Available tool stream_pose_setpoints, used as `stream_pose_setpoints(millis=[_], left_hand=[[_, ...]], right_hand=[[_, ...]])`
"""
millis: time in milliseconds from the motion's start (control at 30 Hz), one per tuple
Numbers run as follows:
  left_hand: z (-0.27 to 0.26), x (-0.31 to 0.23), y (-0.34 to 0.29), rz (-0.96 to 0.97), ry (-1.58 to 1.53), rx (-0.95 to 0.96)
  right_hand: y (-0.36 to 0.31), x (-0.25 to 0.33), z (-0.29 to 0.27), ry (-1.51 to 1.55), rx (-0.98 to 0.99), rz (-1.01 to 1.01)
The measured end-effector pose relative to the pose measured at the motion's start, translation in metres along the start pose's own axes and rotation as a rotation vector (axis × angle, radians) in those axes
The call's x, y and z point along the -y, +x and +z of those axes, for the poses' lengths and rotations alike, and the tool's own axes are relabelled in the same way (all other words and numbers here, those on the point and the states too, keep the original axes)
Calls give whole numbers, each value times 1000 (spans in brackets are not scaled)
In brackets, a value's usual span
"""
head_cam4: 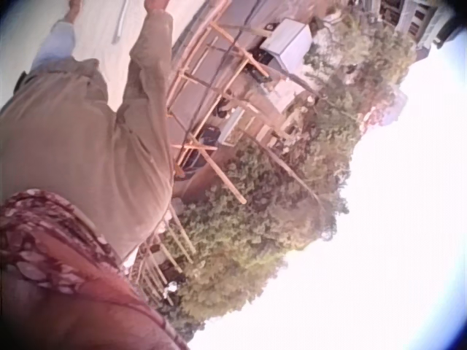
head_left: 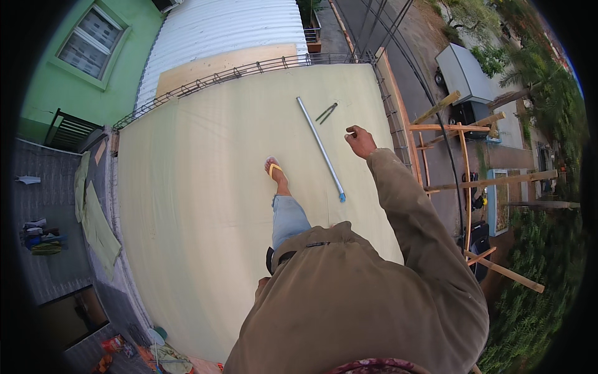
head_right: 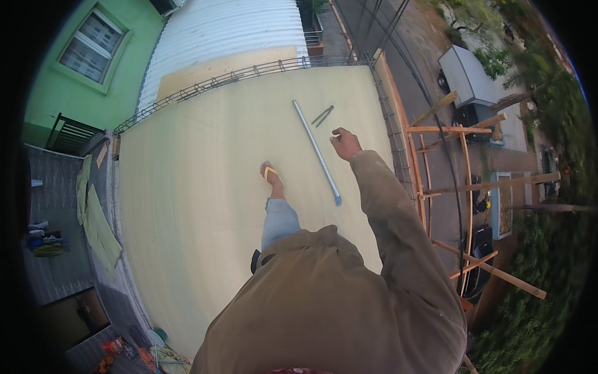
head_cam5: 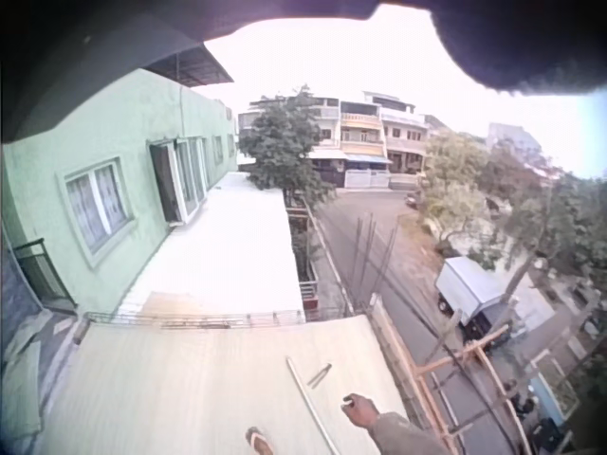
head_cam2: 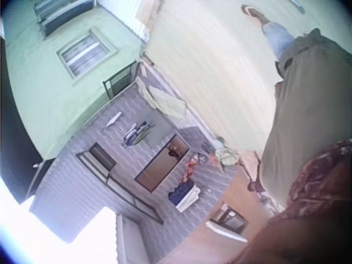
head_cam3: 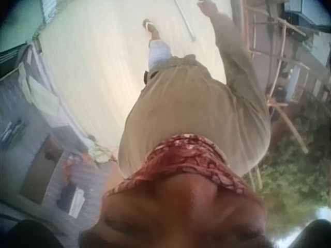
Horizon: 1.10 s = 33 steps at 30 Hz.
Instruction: The person walks along the edge of a roof under construction and uses a hammer to secure metal rebar to the wooden formwork. He repeatedly strikes the rebar to adjust its position and ensure it is firmly attached.
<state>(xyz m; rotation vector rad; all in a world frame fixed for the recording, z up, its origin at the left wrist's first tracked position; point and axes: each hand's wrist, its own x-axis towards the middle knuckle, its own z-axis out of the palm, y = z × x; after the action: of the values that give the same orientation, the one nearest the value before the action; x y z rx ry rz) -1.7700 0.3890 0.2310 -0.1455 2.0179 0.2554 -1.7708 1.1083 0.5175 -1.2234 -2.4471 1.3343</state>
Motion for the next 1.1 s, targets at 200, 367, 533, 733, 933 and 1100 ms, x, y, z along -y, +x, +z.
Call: stream_pose_setpoints(millis=[200, 367, 533, 733, 933, 1100], left_hand=[[-188, -274, 45, 152, 64, -29], [-424, -446, 119, 440, -138, -355], [-588, -684, 133, 552, 14, -421], [-587, -856, 87, 917, 80, -123], [-517, -913, 12, 873, 133, 535], [-531, -983, -6, 717, 521, 680]], right_hand=[[51, -58, 72, -279, 194, 312], [39, -33, 112, -369, 466, 697], [59, -58, 108, -156, 129, 749], [190, -52, 95, -38, -22, 704], [342, -13, 74, -49, -5, 639], [459, 79, 0, 9, -86, 521]])
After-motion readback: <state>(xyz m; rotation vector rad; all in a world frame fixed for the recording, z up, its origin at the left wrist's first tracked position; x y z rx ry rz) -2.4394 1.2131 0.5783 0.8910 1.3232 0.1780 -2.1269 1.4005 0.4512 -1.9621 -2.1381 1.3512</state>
